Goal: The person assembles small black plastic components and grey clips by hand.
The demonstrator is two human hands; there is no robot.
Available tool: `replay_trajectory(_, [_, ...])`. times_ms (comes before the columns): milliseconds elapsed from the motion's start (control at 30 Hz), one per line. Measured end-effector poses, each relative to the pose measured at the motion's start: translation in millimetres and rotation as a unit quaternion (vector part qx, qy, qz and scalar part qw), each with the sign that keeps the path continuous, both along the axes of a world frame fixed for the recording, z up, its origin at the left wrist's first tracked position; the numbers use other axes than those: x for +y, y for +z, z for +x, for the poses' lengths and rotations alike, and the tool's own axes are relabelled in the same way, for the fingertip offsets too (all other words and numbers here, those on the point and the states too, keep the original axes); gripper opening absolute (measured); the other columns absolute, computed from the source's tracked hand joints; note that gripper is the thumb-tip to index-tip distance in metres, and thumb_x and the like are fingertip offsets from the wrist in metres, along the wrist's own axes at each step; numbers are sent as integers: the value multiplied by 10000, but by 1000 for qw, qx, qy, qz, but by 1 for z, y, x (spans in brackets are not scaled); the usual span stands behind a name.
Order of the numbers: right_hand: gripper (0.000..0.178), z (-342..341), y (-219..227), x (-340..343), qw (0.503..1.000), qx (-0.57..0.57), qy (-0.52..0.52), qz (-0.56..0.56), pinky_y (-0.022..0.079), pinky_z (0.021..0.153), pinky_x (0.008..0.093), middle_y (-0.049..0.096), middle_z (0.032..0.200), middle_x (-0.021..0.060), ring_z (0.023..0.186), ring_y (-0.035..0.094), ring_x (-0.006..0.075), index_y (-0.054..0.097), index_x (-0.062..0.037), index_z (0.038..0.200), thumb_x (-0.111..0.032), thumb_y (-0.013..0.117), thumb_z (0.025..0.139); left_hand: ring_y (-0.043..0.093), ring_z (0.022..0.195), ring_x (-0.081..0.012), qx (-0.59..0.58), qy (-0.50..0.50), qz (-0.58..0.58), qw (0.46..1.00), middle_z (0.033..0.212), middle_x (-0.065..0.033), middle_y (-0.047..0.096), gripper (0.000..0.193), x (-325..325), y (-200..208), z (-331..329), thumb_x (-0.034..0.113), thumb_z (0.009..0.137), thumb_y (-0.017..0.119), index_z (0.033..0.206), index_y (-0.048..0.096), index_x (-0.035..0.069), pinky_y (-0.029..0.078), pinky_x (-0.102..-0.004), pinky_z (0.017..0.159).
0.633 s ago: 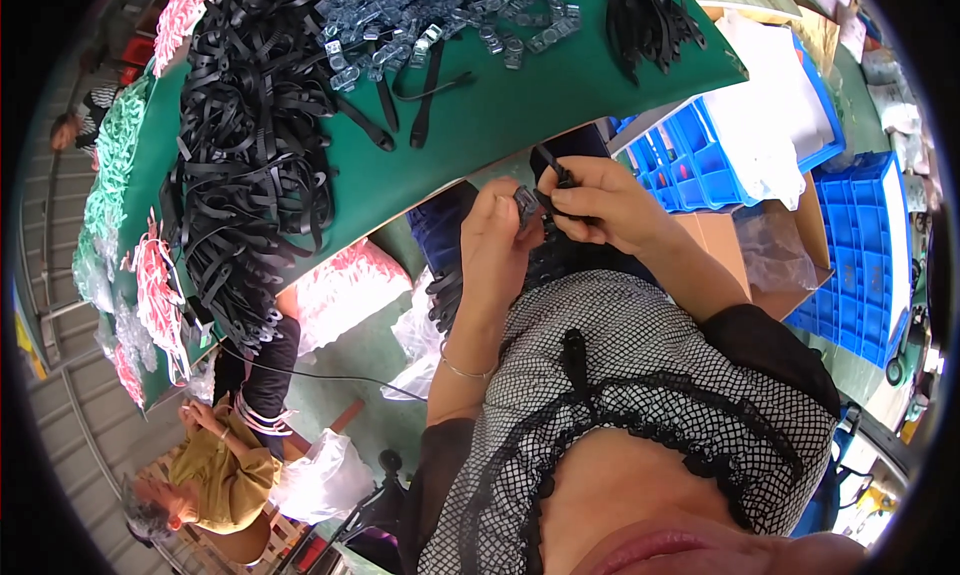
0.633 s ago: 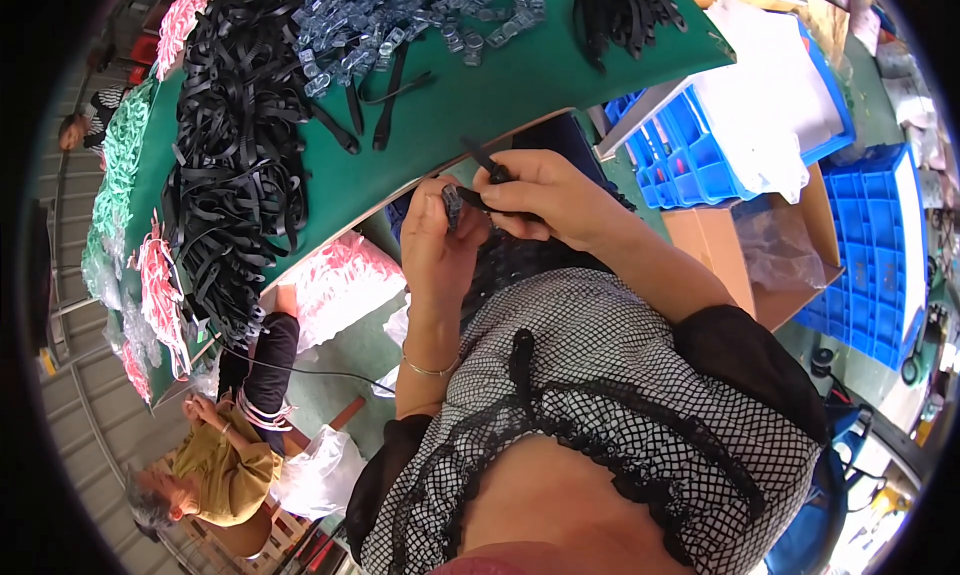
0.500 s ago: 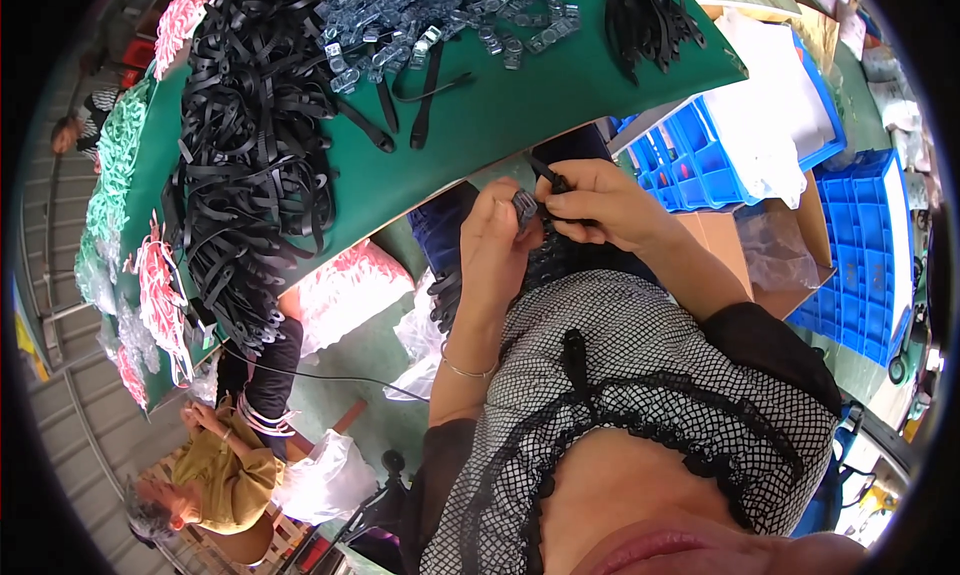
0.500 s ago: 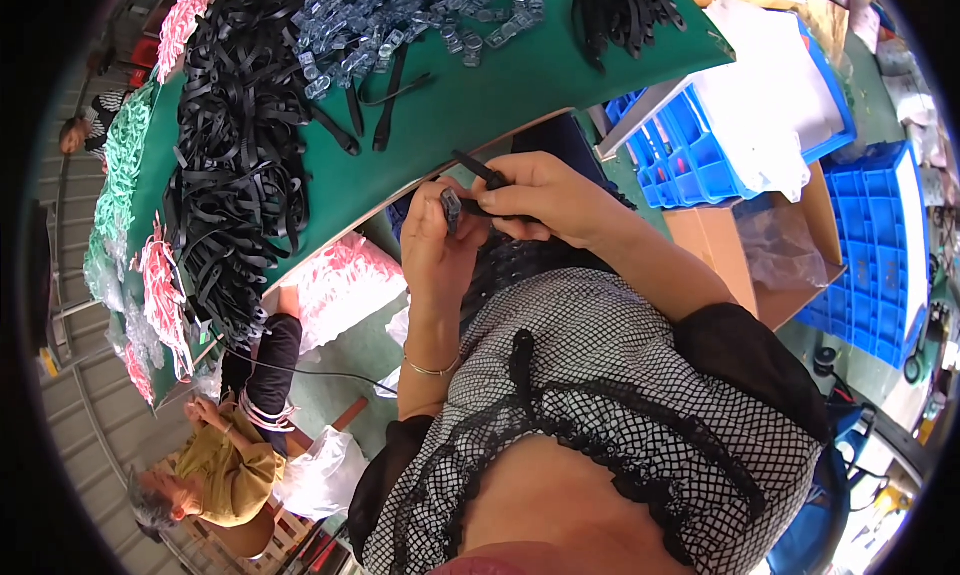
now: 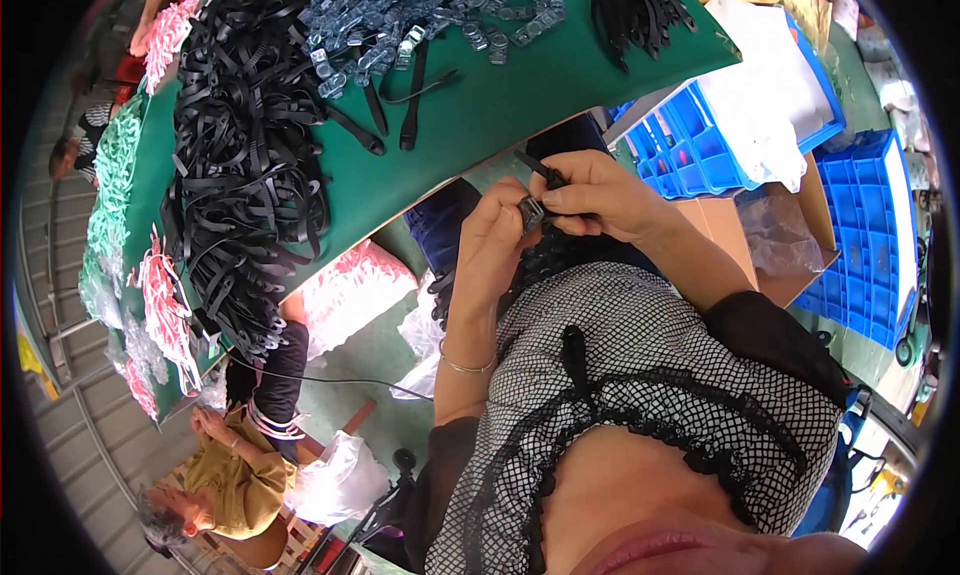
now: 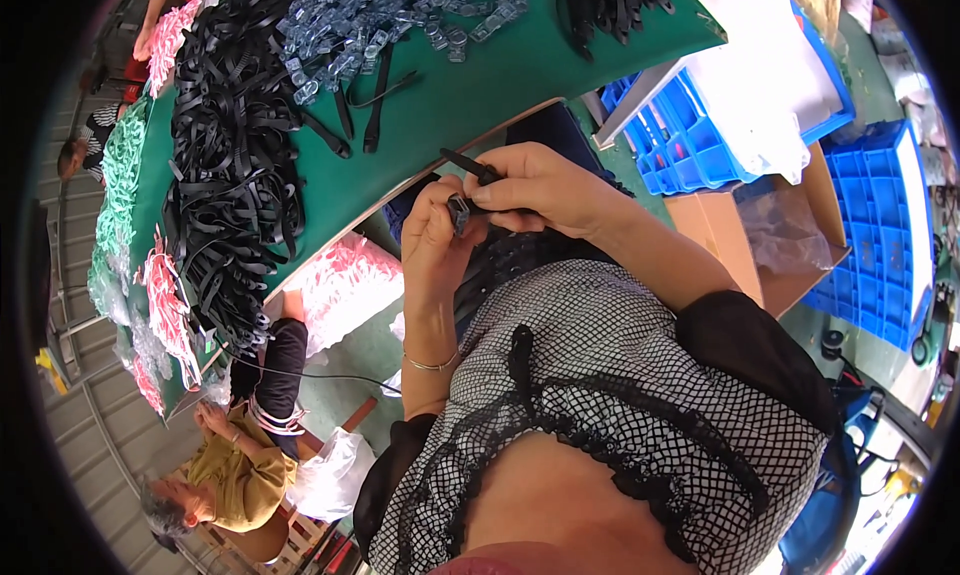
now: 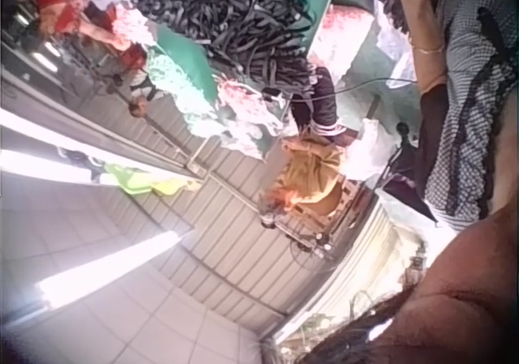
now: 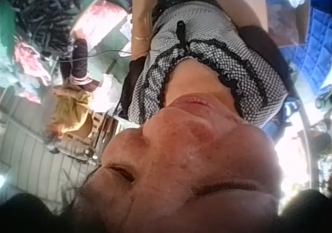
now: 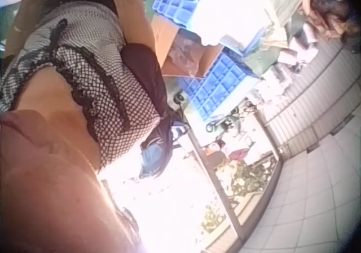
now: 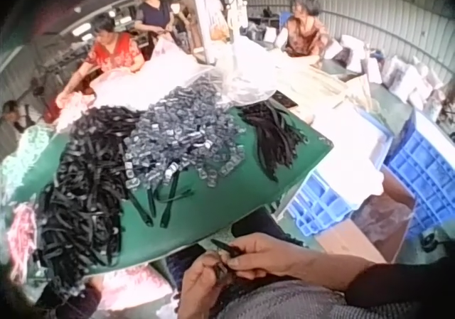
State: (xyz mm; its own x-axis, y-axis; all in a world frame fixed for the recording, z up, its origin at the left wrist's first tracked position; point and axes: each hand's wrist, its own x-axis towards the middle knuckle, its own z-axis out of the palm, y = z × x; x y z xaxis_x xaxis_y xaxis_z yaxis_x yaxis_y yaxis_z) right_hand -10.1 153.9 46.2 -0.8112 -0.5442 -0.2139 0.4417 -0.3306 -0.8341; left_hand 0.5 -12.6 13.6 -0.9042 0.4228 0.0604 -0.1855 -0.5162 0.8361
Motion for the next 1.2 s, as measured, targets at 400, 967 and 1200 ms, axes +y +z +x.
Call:
replay_trajectory(400, [191, 5, -12, -9, 956, 237, -106, 135, 413, 593, 185, 491, 830, 42, 643, 489, 79, 488, -7, 929, -116, 587, 808, 491, 690, -74, 121, 142, -250, 950, 785, -47, 564, 108, -10, 17, -1, 85, 827, 553, 864, 550, -16, 408, -205, 631])
replay_trajectory(967, [128, 2, -26, -19, 778, 492, -179, 347, 423, 656, 246, 425, 1017, 88, 734, 511, 132, 462, 29, 936, -43, 483, 833, 465, 612, -58, 82, 123, -283, 948, 679, -14, 533, 119, -11, -1, -2, 104, 847, 534, 885, 534, -9, 384, -197, 547])
replay_trajectory(1200, [128, 3, -2, -16, 972, 90, -97, 195, 390, 649, 232, 462, 810, 37, 671, 477, 86, 466, 8, 937, -81, 449, 847, 484, 640, -61, 58, 139, -293, 944, 695, -9, 538, 104, -22, -2, -7, 103, 854, 523, 867, 528, 0, 394, -194, 582])
